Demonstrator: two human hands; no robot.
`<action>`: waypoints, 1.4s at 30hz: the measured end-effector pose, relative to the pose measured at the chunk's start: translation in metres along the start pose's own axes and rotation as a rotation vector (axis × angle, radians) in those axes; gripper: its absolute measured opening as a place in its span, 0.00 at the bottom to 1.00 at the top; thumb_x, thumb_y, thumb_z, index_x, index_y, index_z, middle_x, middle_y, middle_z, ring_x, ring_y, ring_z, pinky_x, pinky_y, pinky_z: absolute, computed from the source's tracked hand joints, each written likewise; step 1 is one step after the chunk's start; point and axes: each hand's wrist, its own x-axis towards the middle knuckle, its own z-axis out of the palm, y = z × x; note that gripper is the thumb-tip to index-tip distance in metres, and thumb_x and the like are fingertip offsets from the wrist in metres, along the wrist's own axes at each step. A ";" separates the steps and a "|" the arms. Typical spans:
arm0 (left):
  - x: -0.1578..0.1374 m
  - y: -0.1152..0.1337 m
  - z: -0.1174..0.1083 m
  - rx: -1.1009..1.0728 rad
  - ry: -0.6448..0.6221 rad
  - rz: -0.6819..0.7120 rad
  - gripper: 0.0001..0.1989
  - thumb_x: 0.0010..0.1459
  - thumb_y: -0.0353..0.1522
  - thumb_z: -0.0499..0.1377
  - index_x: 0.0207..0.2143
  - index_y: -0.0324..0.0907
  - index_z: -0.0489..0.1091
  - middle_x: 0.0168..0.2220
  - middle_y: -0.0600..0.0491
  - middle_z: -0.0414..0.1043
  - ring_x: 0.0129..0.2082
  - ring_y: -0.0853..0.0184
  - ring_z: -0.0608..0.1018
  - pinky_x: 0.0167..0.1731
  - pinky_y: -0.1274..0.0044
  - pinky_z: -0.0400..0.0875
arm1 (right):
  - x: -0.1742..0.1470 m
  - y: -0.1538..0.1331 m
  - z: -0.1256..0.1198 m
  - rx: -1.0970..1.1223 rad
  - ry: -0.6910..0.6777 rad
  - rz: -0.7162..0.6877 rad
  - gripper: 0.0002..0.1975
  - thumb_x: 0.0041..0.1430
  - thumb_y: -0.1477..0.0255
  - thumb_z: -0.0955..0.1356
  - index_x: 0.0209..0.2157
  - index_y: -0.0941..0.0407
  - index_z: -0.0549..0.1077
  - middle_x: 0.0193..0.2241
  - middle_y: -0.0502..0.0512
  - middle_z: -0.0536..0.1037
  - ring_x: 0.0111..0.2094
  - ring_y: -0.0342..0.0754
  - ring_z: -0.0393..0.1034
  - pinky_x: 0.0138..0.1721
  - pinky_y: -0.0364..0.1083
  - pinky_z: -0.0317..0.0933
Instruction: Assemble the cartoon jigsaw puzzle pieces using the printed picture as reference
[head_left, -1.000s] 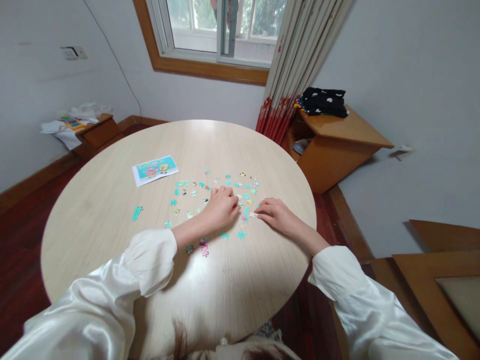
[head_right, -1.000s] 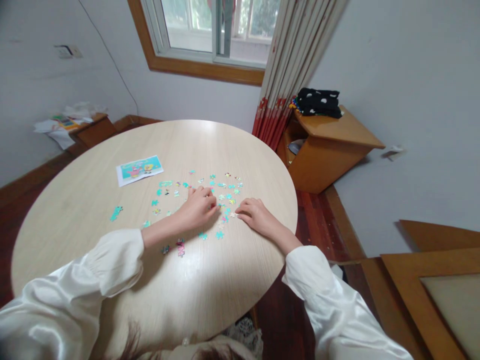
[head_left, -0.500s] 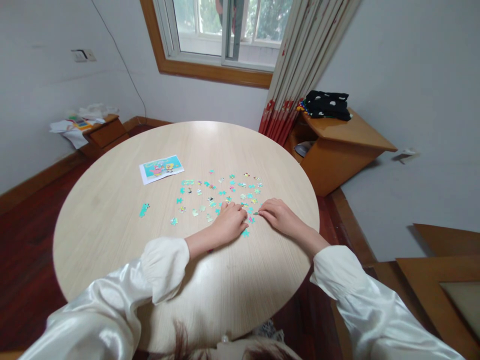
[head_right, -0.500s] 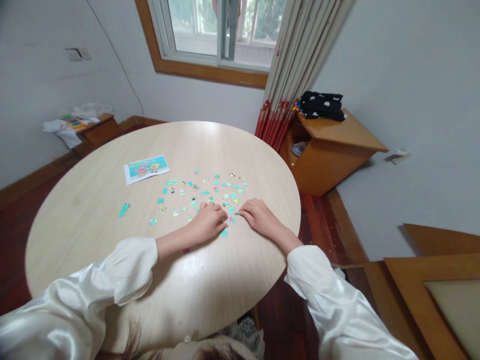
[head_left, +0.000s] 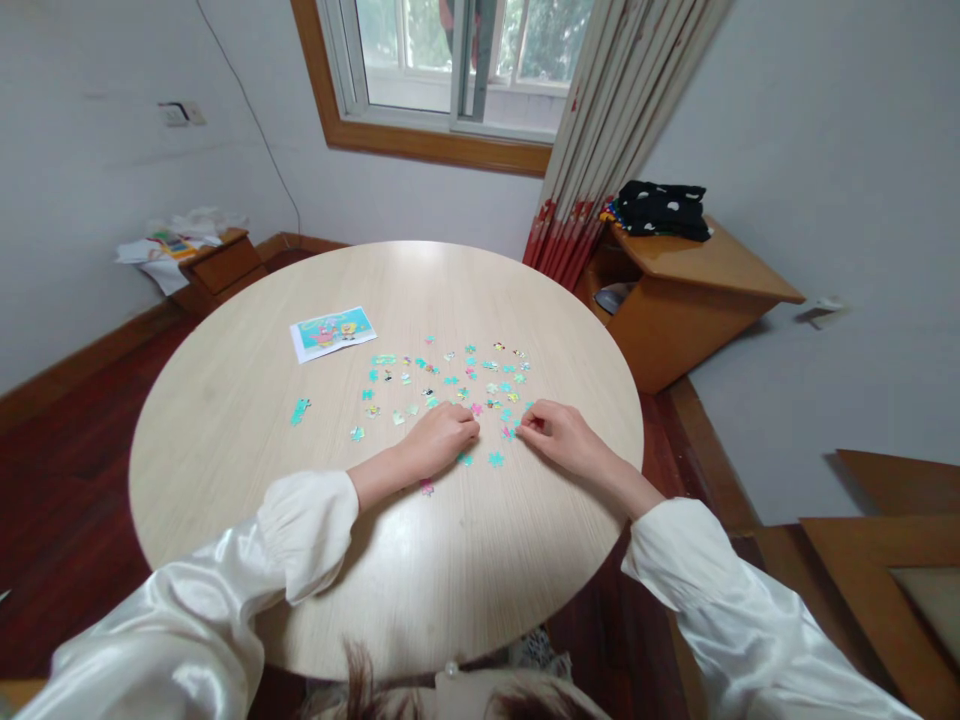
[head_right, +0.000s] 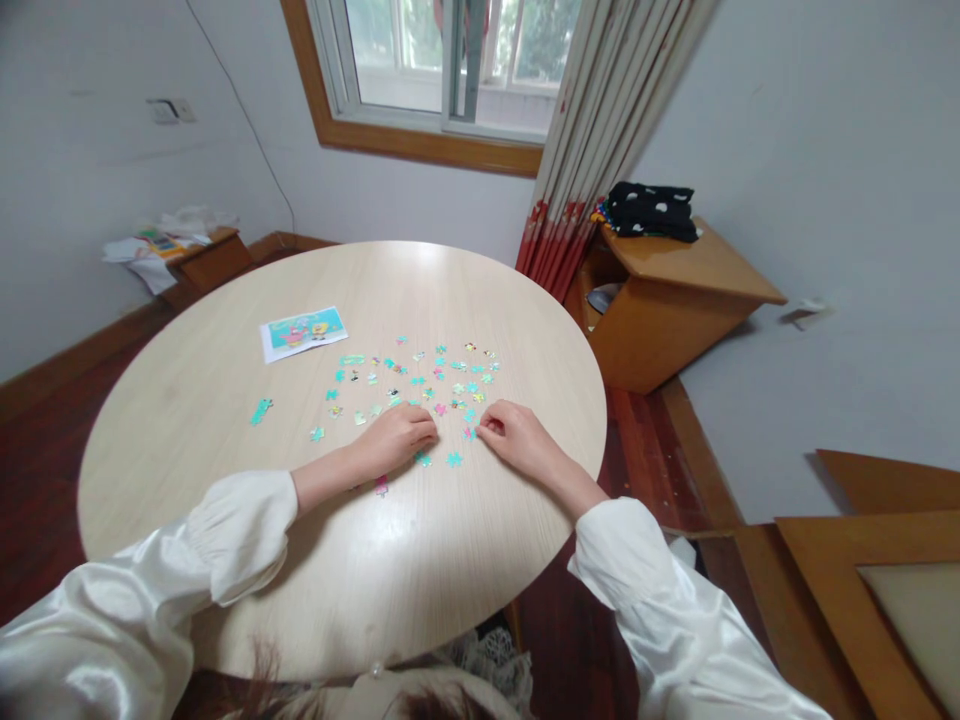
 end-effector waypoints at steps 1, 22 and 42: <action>-0.002 0.000 0.001 -0.028 0.008 0.001 0.11 0.61 0.26 0.54 0.28 0.37 0.73 0.28 0.49 0.74 0.30 0.65 0.73 0.33 0.74 0.64 | -0.004 -0.005 0.002 0.015 -0.032 -0.050 0.05 0.57 0.74 0.67 0.27 0.57 0.71 0.26 0.52 0.73 0.29 0.44 0.66 0.32 0.44 0.59; -0.138 -0.041 -0.065 -0.034 0.136 -0.467 0.16 0.64 0.33 0.47 0.36 0.38 0.74 0.38 0.45 0.76 0.39 0.59 0.75 0.42 0.65 0.67 | 0.011 -0.042 0.034 -0.170 -0.148 -0.392 0.14 0.64 0.73 0.62 0.49 0.57 0.71 0.44 0.63 0.74 0.46 0.54 0.67 0.48 0.56 0.63; -0.152 -0.019 -0.039 0.061 -0.104 -0.443 0.24 0.67 0.38 0.45 0.61 0.36 0.57 0.63 0.40 0.57 0.63 0.55 0.59 0.62 0.55 0.46 | 0.000 -0.081 0.066 -0.168 -0.262 -0.529 0.22 0.64 0.70 0.63 0.59 0.56 0.64 0.55 0.67 0.69 0.56 0.58 0.63 0.52 0.60 0.60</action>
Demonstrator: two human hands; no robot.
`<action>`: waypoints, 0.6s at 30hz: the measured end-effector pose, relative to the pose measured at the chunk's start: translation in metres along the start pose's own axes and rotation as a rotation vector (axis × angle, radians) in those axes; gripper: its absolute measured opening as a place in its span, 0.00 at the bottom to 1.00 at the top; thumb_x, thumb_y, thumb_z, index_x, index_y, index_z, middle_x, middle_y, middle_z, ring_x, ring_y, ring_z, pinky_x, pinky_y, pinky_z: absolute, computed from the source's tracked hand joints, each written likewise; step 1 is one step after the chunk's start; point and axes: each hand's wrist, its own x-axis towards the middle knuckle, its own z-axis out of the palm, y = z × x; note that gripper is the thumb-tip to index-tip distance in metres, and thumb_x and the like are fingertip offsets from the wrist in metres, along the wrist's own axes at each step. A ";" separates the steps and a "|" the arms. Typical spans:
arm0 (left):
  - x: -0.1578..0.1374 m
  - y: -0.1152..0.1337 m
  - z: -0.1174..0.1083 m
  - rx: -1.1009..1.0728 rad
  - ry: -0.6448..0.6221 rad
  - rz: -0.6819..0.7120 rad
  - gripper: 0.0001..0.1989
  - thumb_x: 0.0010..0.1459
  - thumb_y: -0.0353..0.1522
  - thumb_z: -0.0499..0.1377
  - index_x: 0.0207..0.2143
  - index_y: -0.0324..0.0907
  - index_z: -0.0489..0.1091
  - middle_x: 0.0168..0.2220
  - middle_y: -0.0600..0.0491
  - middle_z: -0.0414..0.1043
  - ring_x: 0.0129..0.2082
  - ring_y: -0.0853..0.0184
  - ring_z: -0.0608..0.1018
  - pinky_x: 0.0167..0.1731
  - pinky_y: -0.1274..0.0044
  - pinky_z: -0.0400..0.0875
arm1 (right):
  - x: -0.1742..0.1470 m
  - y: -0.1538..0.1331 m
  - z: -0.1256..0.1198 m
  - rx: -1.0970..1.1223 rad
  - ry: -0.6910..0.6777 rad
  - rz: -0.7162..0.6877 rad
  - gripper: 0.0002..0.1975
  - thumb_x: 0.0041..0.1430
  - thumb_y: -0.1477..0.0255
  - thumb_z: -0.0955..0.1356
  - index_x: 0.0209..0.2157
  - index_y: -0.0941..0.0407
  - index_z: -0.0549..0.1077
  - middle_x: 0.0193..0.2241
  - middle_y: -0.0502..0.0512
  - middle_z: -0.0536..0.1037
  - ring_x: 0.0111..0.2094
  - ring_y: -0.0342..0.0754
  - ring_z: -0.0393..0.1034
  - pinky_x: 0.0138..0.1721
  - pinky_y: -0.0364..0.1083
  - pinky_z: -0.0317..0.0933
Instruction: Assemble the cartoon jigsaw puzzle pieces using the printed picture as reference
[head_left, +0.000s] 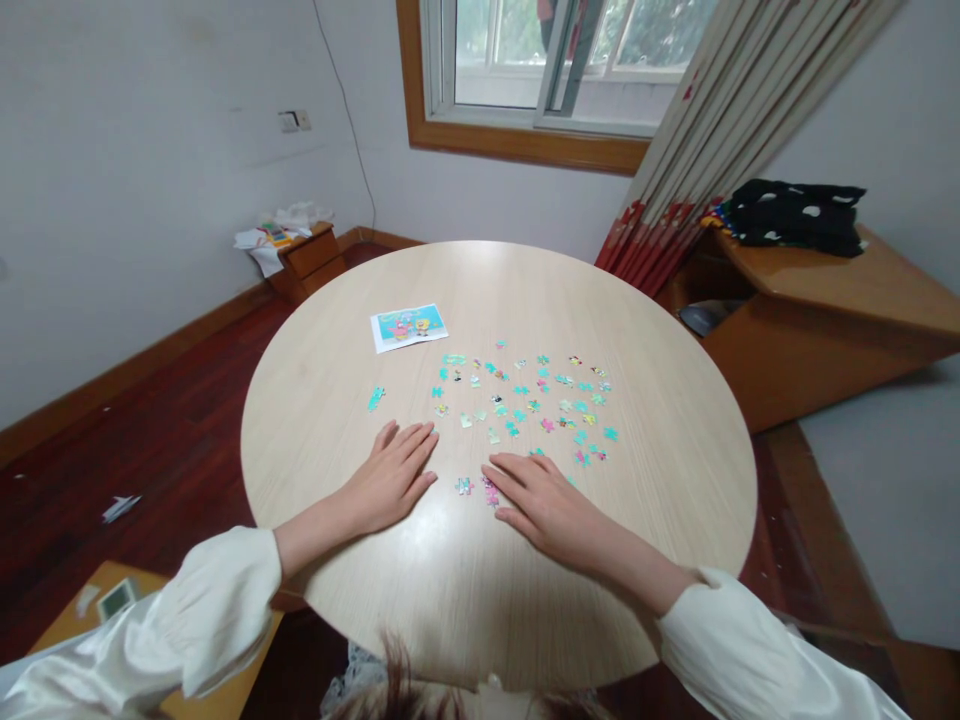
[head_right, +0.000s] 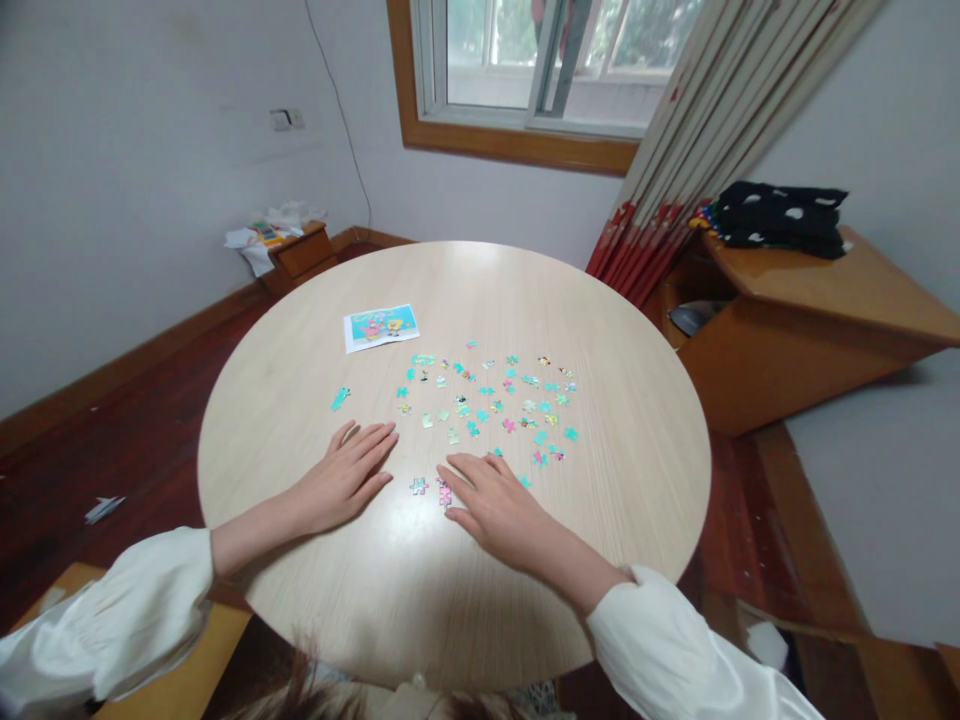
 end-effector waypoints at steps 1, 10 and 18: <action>0.000 0.000 -0.001 -0.006 0.004 0.003 0.23 0.67 0.38 0.44 0.61 0.37 0.57 0.63 0.41 0.57 0.63 0.56 0.59 0.62 0.56 0.46 | 0.000 -0.001 0.001 0.003 -0.005 0.006 0.22 0.64 0.70 0.63 0.59 0.56 0.63 0.55 0.67 0.69 0.56 0.58 0.62 0.53 0.60 0.59; 0.053 -0.036 -0.024 -0.021 0.048 -0.021 0.24 0.67 0.37 0.42 0.61 0.36 0.55 0.64 0.40 0.55 0.65 0.57 0.57 0.63 0.57 0.43 | 0.015 0.028 -0.021 -0.027 -0.025 0.074 0.21 0.68 0.66 0.58 0.60 0.55 0.62 0.58 0.64 0.67 0.59 0.54 0.59 0.57 0.59 0.54; 0.141 -0.043 -0.017 0.034 -0.027 0.006 0.21 0.67 0.37 0.41 0.57 0.38 0.60 0.61 0.41 0.60 0.62 0.58 0.61 0.62 0.58 0.47 | 0.085 0.097 -0.033 -0.157 -0.056 0.196 0.23 0.68 0.66 0.56 0.60 0.61 0.61 0.62 0.67 0.61 0.62 0.56 0.56 0.59 0.59 0.50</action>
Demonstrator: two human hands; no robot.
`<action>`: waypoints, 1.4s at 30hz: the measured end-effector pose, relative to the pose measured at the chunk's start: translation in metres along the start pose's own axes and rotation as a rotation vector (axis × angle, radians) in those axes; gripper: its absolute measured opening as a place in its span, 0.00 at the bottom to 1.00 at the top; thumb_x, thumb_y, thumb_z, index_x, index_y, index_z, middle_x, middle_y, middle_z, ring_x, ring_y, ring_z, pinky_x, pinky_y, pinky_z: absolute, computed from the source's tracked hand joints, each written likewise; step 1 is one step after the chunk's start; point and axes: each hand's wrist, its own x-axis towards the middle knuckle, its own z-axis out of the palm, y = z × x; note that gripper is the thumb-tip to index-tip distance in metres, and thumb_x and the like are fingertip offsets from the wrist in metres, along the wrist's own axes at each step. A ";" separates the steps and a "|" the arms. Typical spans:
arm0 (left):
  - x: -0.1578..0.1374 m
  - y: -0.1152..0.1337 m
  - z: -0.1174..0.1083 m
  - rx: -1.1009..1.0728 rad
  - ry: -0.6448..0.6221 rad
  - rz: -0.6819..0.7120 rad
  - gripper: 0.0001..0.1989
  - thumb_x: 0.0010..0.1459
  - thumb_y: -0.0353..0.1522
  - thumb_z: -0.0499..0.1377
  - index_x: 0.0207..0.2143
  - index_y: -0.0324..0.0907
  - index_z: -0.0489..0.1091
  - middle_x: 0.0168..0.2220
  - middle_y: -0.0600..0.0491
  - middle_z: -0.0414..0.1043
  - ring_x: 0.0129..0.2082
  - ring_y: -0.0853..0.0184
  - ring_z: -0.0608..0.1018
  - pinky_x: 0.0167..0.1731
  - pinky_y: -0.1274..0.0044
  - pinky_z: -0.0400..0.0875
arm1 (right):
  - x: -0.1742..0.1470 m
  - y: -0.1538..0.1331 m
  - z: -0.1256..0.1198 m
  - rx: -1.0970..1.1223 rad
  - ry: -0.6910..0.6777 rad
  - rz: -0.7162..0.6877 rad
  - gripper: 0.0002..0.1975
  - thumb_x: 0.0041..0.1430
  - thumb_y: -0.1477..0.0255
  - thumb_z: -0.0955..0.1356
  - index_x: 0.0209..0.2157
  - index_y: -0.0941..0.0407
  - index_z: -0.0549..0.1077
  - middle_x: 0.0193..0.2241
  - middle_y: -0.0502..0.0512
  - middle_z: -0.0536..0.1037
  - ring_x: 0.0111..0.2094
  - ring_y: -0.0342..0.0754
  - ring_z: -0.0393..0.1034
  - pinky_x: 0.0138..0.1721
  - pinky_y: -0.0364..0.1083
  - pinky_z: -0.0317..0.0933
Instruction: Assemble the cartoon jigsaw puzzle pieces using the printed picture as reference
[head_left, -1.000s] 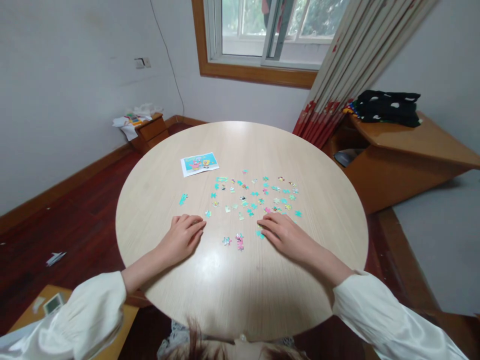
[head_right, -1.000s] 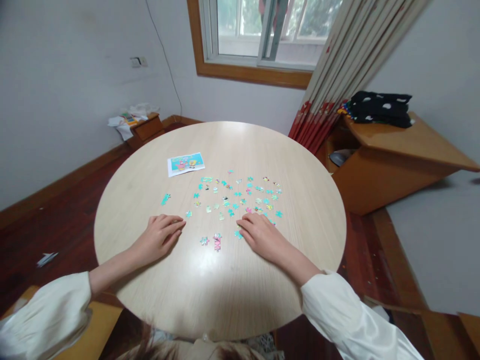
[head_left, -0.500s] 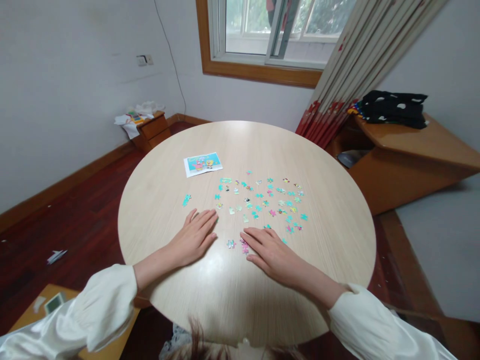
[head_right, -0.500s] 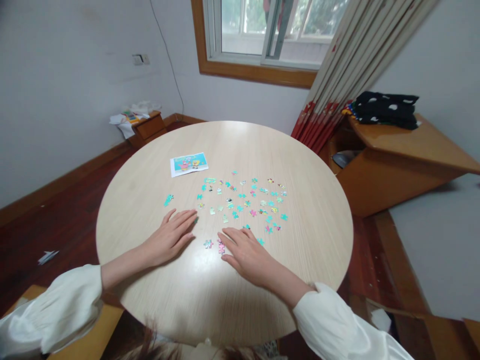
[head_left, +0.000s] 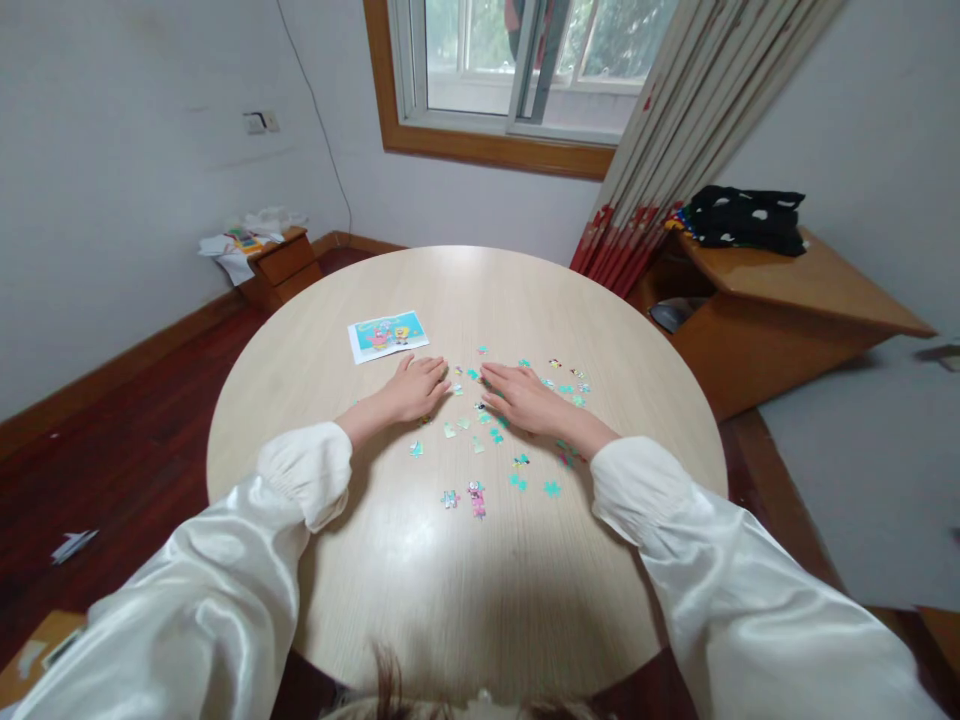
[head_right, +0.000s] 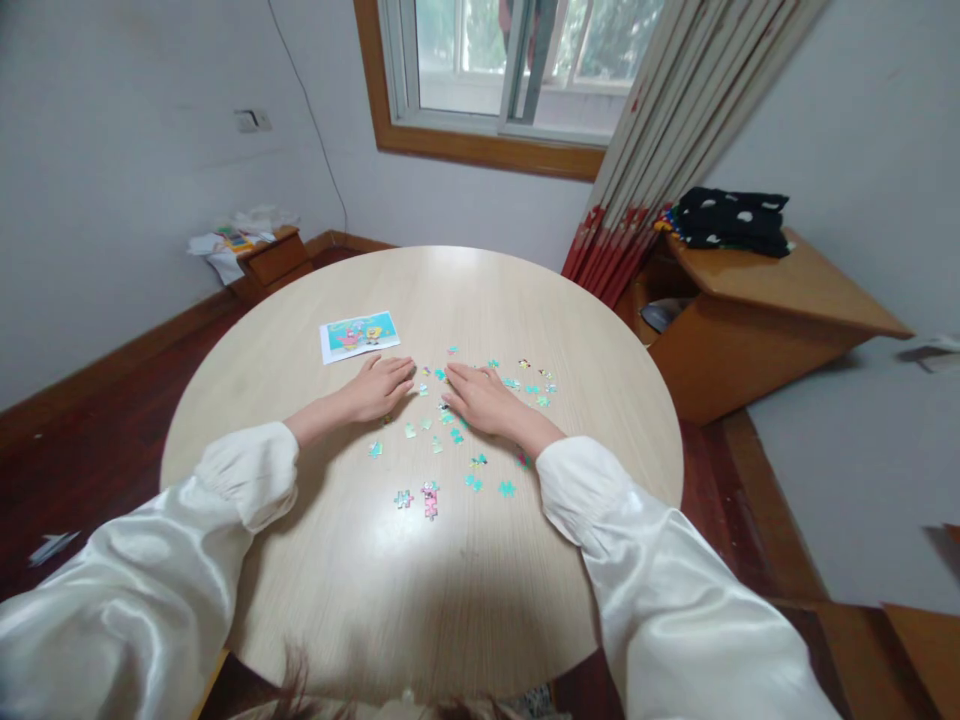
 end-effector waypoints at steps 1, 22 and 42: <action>0.002 -0.001 0.003 0.013 -0.004 0.002 0.22 0.67 0.37 0.41 0.57 0.38 0.61 0.61 0.41 0.60 0.62 0.57 0.61 0.61 0.58 0.47 | 0.005 0.003 0.001 -0.015 -0.022 -0.008 0.22 0.68 0.66 0.56 0.59 0.61 0.62 0.61 0.67 0.62 0.61 0.57 0.57 0.59 0.59 0.50; -0.053 -0.049 -0.004 0.027 0.172 -0.131 0.23 0.67 0.37 0.39 0.56 0.39 0.63 0.61 0.42 0.61 0.62 0.57 0.62 0.60 0.58 0.51 | 0.008 0.018 0.009 -0.074 -0.093 0.003 0.25 0.67 0.64 0.57 0.60 0.63 0.60 0.61 0.70 0.61 0.62 0.60 0.56 0.60 0.61 0.49; -0.101 -0.024 0.023 -0.025 0.092 -0.323 0.31 0.67 0.41 0.37 0.62 0.26 0.53 0.64 0.34 0.51 0.66 0.52 0.54 0.63 0.54 0.46 | -0.021 -0.008 0.011 -0.052 -0.032 -0.092 0.29 0.67 0.59 0.54 0.62 0.61 0.57 0.63 0.68 0.58 0.64 0.57 0.52 0.61 0.59 0.51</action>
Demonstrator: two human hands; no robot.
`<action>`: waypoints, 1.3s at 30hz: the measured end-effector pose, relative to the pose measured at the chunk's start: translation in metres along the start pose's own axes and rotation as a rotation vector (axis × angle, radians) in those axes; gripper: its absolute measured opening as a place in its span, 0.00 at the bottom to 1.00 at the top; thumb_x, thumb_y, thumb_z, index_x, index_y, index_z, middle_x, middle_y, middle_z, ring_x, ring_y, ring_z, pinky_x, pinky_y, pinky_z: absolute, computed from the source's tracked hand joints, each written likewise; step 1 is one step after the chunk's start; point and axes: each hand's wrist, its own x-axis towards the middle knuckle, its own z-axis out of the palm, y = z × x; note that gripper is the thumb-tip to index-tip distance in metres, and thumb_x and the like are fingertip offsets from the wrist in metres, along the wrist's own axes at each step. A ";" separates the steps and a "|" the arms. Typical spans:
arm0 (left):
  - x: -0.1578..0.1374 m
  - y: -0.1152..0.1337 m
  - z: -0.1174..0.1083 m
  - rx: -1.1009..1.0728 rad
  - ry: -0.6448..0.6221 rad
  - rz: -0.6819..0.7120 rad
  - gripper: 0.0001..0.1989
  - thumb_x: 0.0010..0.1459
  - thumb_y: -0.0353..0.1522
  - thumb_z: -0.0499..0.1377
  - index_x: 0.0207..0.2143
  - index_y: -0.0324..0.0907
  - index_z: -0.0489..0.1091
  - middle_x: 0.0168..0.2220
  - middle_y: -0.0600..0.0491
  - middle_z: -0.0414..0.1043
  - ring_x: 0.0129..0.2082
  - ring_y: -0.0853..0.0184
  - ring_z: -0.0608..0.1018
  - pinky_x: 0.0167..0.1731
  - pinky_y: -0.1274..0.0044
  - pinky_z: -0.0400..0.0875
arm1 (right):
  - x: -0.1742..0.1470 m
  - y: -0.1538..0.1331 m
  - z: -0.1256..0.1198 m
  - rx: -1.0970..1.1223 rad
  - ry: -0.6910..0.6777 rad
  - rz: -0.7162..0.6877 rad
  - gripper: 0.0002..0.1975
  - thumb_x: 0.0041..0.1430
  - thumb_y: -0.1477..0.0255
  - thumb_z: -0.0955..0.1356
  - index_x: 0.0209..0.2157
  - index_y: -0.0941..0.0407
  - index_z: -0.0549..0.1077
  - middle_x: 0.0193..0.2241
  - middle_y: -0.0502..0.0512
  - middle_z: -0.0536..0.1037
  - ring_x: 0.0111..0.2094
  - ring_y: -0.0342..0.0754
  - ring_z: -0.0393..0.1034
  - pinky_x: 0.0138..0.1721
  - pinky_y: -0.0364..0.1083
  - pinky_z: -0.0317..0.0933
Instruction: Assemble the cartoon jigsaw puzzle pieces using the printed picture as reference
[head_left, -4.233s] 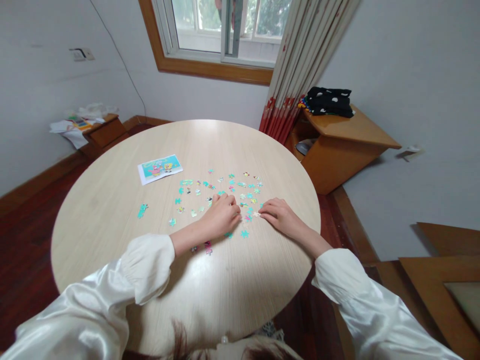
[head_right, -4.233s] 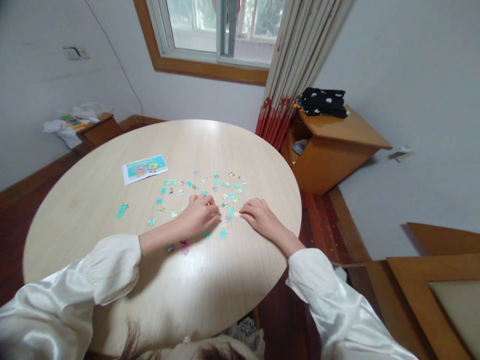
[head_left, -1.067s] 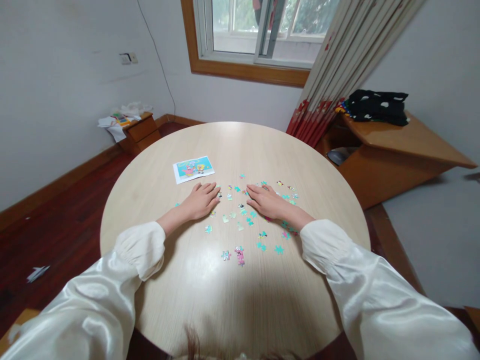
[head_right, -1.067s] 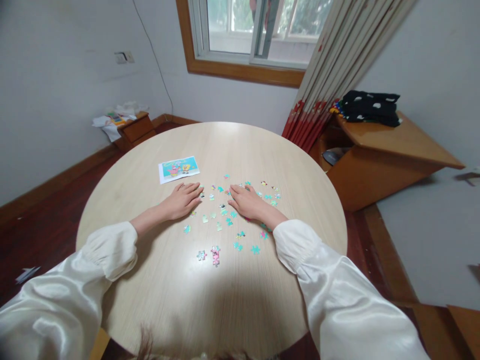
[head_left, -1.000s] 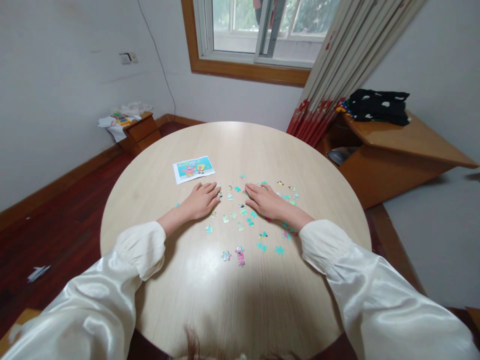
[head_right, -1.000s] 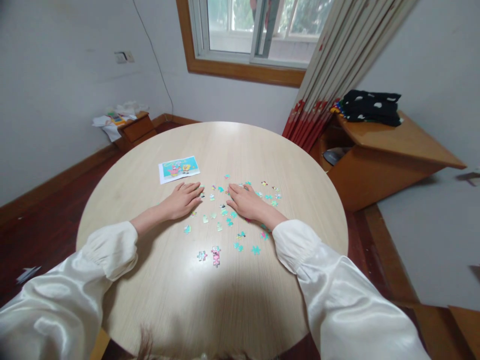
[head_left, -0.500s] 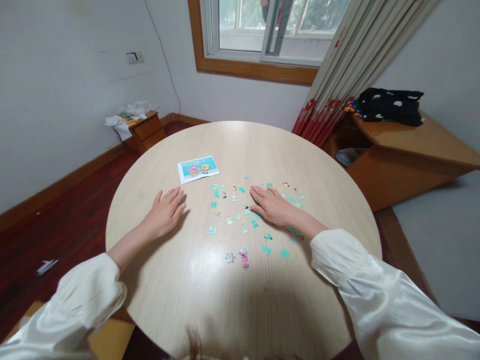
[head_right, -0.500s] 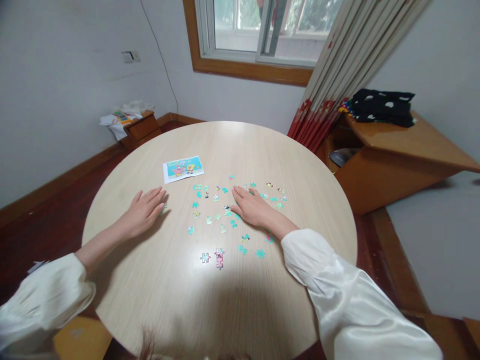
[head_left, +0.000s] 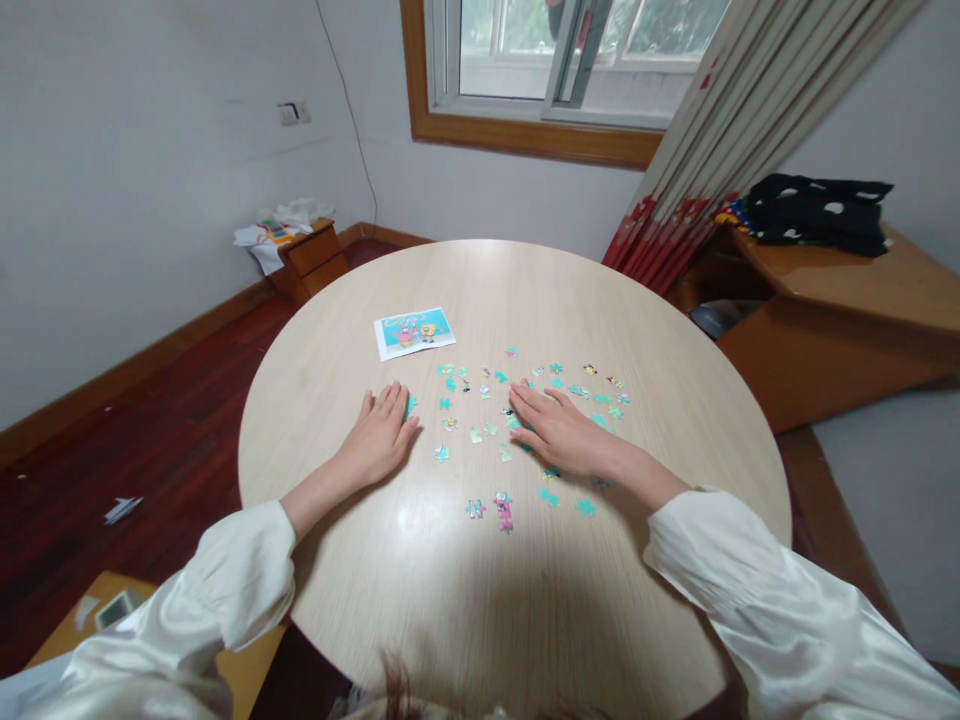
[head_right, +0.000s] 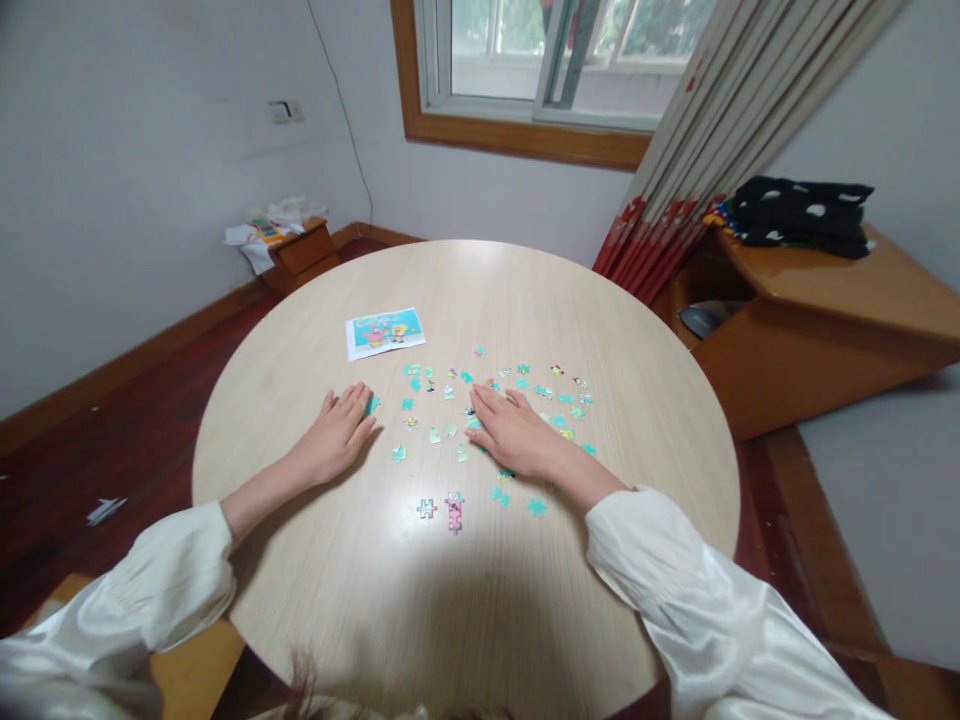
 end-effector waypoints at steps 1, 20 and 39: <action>0.001 -0.002 -0.004 -0.035 0.027 0.000 0.30 0.67 0.40 0.37 0.62 0.27 0.55 0.64 0.35 0.53 0.65 0.54 0.56 0.63 0.55 0.46 | -0.005 0.001 -0.002 -0.001 0.010 0.005 0.28 0.68 0.59 0.54 0.63 0.60 0.57 0.63 0.67 0.58 0.64 0.56 0.52 0.61 0.59 0.51; -0.059 0.040 -0.007 -0.246 0.221 0.435 0.16 0.66 0.31 0.47 0.50 0.39 0.69 0.49 0.44 0.73 0.49 0.60 0.75 0.55 0.58 0.66 | -0.084 -0.069 0.009 0.157 0.255 -0.041 0.18 0.67 0.73 0.57 0.55 0.57 0.68 0.51 0.63 0.75 0.53 0.51 0.69 0.51 0.56 0.62; -0.069 0.078 0.002 -0.147 0.090 0.578 0.18 0.66 0.30 0.47 0.55 0.32 0.65 0.55 0.39 0.69 0.55 0.58 0.71 0.58 0.58 0.63 | -0.077 -0.098 0.032 -0.001 0.176 -0.078 0.22 0.66 0.75 0.56 0.59 0.63 0.63 0.58 0.67 0.66 0.59 0.54 0.61 0.54 0.57 0.61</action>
